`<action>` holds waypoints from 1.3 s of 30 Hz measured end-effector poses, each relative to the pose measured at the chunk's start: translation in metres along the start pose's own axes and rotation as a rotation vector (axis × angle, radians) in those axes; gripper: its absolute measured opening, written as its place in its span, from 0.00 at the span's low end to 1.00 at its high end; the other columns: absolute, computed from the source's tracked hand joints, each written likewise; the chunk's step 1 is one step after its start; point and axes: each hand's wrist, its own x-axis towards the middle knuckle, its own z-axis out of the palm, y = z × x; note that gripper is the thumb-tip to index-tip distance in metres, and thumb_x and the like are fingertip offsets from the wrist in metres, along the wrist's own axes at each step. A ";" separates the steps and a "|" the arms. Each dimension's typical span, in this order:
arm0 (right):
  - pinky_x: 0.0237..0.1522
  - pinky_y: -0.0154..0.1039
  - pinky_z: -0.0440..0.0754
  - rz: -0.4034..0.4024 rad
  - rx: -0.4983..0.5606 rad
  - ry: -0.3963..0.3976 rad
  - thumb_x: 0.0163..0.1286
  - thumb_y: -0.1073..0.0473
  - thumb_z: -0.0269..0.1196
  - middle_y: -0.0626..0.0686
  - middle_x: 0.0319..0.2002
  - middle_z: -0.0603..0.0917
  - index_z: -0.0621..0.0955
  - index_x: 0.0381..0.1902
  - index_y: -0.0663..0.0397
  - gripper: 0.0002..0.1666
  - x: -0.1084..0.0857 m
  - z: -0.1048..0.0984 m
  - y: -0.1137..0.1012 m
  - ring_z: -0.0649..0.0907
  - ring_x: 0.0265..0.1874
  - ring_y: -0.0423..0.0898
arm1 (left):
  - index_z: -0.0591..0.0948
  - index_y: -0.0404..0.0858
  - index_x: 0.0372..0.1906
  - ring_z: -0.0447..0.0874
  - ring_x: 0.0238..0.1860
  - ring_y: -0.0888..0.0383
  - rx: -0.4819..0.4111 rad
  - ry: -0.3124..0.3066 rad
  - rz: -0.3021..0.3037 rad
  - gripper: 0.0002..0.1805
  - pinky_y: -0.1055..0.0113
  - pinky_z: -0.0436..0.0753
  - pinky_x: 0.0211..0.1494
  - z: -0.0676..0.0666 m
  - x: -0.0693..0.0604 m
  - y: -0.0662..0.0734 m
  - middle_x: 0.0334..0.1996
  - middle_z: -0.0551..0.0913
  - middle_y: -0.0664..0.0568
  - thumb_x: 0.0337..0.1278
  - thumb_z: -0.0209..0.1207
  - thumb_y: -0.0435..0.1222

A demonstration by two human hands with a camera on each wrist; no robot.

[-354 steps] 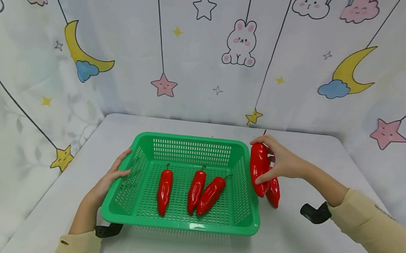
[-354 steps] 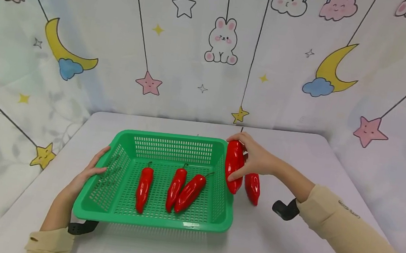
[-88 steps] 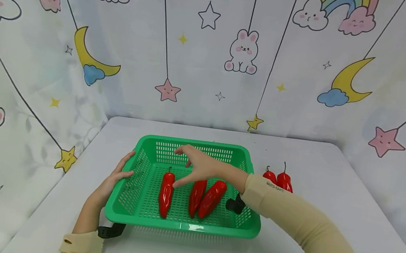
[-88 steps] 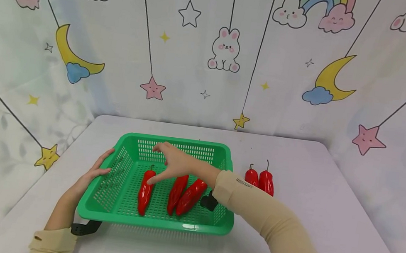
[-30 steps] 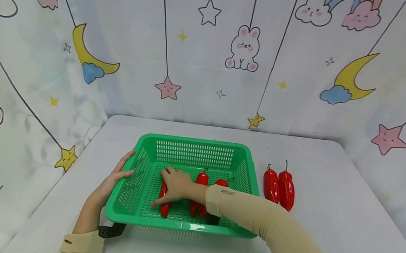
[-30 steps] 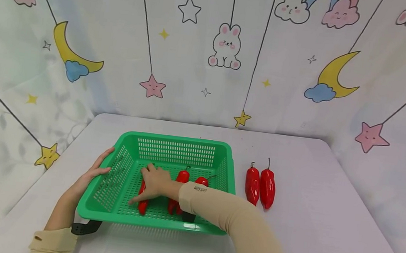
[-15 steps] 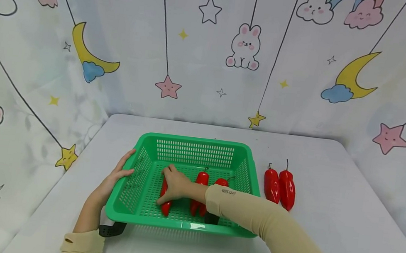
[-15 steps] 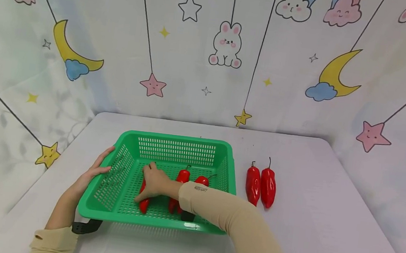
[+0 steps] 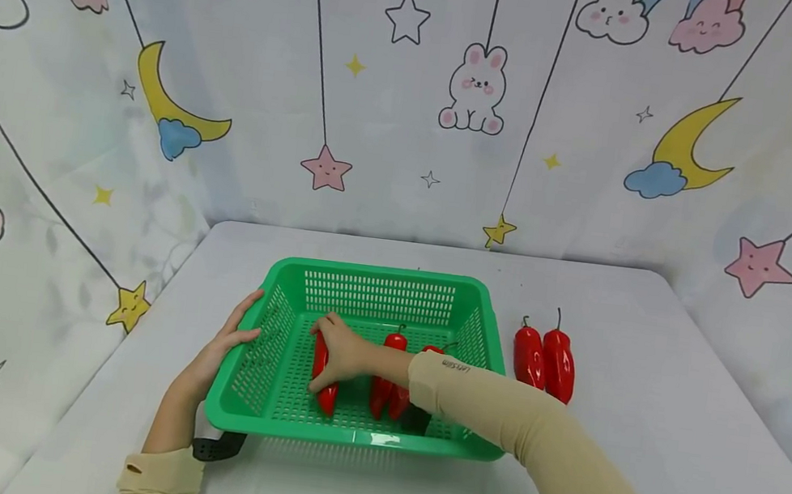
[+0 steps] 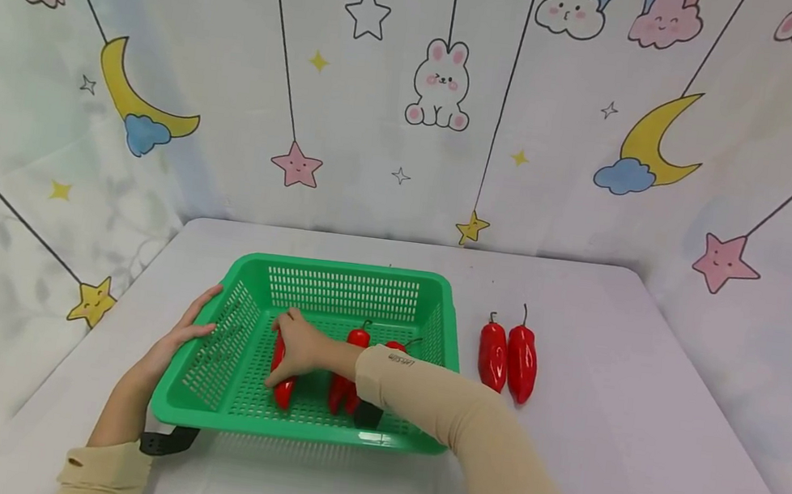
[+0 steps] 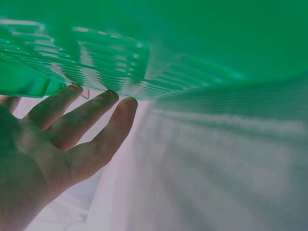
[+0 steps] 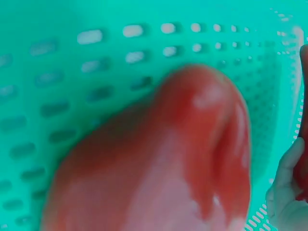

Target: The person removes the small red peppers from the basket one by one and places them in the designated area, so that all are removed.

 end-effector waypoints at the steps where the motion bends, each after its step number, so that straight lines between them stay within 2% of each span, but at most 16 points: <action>1: 0.45 0.28 0.71 -0.003 0.012 0.003 0.43 0.50 0.74 0.53 0.53 0.64 0.65 0.58 0.60 0.47 0.000 -0.003 0.000 0.69 0.46 0.41 | 0.40 0.53 0.72 0.43 0.66 0.41 0.000 -0.001 0.001 0.33 0.46 0.60 0.56 0.000 0.000 0.000 0.71 0.34 0.48 0.68 0.39 0.39; 9: 0.44 0.28 0.71 -0.053 0.032 0.010 0.44 0.51 0.73 0.55 0.53 0.65 0.65 0.57 0.61 0.46 -0.007 -0.022 -0.004 0.68 0.47 0.43 | 0.40 0.54 0.72 0.44 0.66 0.41 -0.007 -0.005 0.000 0.33 0.49 0.62 0.56 0.000 0.001 0.000 0.71 0.34 0.47 0.68 0.39 0.40; 13: 0.40 0.27 0.72 -0.076 0.038 0.012 0.45 0.51 0.72 0.55 0.53 0.66 0.66 0.57 0.60 0.44 -0.011 -0.031 -0.007 0.68 0.46 0.42 | 0.40 0.54 0.72 0.43 0.66 0.41 -0.006 -0.007 0.003 0.33 0.47 0.60 0.57 -0.001 0.000 0.000 0.71 0.33 0.48 0.68 0.39 0.40; 18: 0.37 0.26 0.73 -0.077 0.053 0.019 0.46 0.51 0.72 0.52 0.51 0.66 0.66 0.57 0.58 0.43 -0.016 -0.041 -0.010 0.69 0.45 0.41 | 0.40 0.53 0.72 0.42 0.67 0.42 -0.002 0.001 0.009 0.33 0.45 0.58 0.58 -0.001 0.000 0.000 0.71 0.33 0.48 0.69 0.38 0.39; 23: 0.37 0.27 0.74 -0.078 0.064 0.016 0.46 0.51 0.72 0.52 0.52 0.65 0.65 0.57 0.58 0.43 -0.024 -0.053 -0.014 0.69 0.46 0.41 | 0.40 0.53 0.72 0.43 0.66 0.41 -0.010 -0.003 0.012 0.32 0.47 0.60 0.57 -0.001 0.001 0.000 0.71 0.33 0.48 0.69 0.38 0.39; 30: 0.37 0.27 0.74 -0.096 0.060 0.030 0.45 0.51 0.72 0.51 0.51 0.67 0.66 0.57 0.58 0.43 -0.036 -0.063 -0.016 0.69 0.46 0.42 | 0.40 0.54 0.72 0.40 0.67 0.42 0.004 0.001 0.017 0.32 0.43 0.56 0.58 0.000 0.001 0.000 0.71 0.33 0.49 0.69 0.38 0.39; 39: 0.38 0.30 0.75 -0.095 0.056 0.033 0.46 0.53 0.72 0.51 0.52 0.66 0.66 0.57 0.57 0.42 -0.057 -0.079 -0.014 0.70 0.47 0.43 | 0.40 0.55 0.72 0.45 0.66 0.41 -0.005 -0.008 0.002 0.33 0.48 0.62 0.56 -0.001 0.000 -0.001 0.71 0.34 0.48 0.69 0.38 0.39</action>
